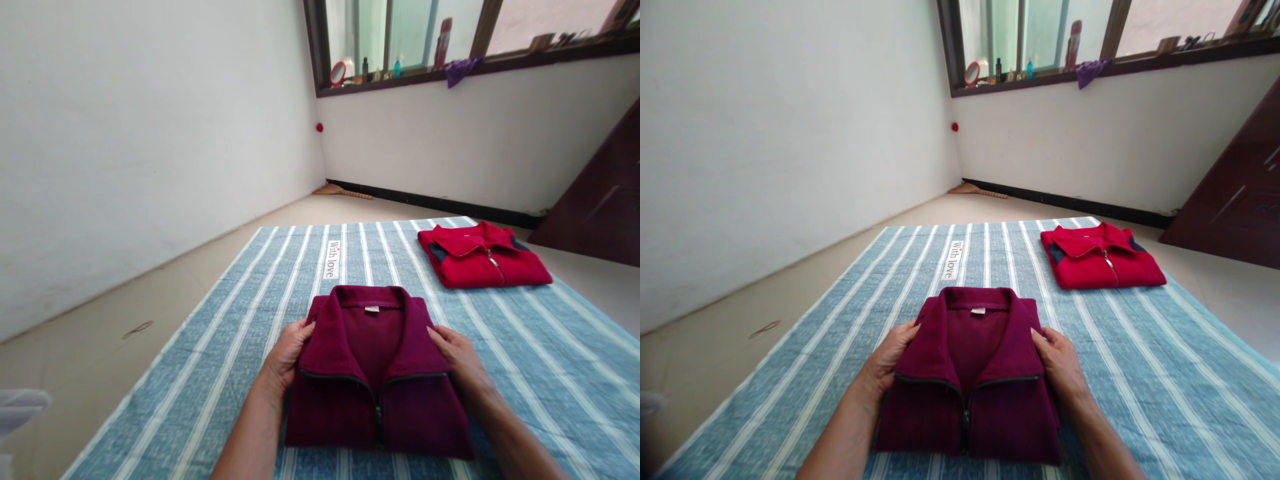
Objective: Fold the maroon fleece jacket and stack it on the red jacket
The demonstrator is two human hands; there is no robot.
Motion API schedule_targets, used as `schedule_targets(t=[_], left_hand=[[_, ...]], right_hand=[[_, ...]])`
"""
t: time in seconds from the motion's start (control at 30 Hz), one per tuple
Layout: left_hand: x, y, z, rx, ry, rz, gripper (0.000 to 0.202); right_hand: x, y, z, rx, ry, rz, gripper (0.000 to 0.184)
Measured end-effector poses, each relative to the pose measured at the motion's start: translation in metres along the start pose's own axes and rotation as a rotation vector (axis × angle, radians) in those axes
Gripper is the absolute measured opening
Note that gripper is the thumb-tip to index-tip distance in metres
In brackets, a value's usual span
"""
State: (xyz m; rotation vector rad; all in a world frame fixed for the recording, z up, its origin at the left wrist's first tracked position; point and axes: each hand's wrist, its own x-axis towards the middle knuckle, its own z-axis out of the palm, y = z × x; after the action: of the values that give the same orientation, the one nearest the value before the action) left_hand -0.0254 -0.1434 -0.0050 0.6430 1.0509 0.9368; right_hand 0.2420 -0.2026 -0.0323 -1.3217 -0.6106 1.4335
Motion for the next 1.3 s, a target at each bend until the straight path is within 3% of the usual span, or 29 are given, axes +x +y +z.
schedule_targets(t=[1.3], left_hand=[[0.0009, -0.0015, -0.0020, -0.005, -0.008, 0.004, 0.027]], right_hand=[[0.0016, 0.0017, -0.0011, 0.007, -0.002, -0.006, 0.041]])
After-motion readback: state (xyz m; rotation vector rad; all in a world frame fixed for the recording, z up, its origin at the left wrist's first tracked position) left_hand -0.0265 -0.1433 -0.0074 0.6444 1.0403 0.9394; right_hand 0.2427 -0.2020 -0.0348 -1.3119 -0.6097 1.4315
